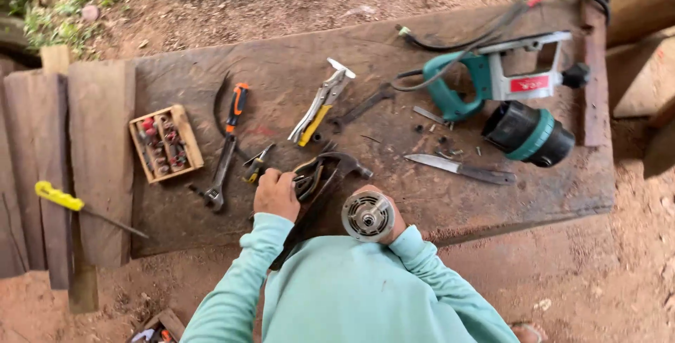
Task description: The person works on an electric motor armature at an outdoor wooden workbench. They hold the motor, tap and pry components with a hammer and pliers, use a screwdriver on the assembly, and pick through small screws and parts on the bench while separating the motor's fan and housing pieces.
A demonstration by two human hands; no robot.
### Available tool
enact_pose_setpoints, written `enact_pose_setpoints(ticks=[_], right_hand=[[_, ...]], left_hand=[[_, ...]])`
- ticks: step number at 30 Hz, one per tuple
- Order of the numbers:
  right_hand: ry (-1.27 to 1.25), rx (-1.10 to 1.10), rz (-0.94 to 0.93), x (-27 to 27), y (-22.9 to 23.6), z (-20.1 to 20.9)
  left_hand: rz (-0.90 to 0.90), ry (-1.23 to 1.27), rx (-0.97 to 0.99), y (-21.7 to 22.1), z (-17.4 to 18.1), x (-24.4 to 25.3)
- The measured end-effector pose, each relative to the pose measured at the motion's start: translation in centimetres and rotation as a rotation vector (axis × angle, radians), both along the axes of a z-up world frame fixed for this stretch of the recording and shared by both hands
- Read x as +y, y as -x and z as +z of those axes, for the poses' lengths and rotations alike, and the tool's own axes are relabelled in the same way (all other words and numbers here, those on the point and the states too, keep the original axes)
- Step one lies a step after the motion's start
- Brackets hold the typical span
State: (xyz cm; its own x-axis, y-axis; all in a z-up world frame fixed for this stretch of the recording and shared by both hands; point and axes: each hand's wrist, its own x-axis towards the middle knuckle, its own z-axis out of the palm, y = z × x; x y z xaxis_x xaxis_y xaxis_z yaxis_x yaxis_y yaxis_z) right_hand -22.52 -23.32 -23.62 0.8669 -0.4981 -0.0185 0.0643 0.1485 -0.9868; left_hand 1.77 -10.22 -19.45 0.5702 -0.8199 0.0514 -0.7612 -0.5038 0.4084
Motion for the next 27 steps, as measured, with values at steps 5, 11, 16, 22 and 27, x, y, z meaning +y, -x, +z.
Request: enact_pose_setpoints(ticks=[5, 11, 16, 22, 27], right_hand=[[-0.176, -0.011, -0.023, 0.5, 0.7, -1.7], [-0.138, 0.022, -0.001, 0.6, 0.8, -1.0], [-0.068, 0.033, -0.023, 0.3, 0.7, -0.3], [0.134, 0.135, -0.03, 0.3, 1.4, -0.9], [0.036, 0.191, 0.018, -0.5, 0.7, 0.8]], left_hand=[[-0.013, 0.055, -0.03, 0.1, -1.9, 0.3], [0.066, 0.102, -0.035, -0.7, -1.7, 0.6], [0.201, 0.175, -0.168, -2.4, 0.2, 0.9], [0.26, 0.097, -0.12, -6.2, -2.5, 1.4], [0.189, -0.158, -0.1, -7.6, -4.1, 1.3]])
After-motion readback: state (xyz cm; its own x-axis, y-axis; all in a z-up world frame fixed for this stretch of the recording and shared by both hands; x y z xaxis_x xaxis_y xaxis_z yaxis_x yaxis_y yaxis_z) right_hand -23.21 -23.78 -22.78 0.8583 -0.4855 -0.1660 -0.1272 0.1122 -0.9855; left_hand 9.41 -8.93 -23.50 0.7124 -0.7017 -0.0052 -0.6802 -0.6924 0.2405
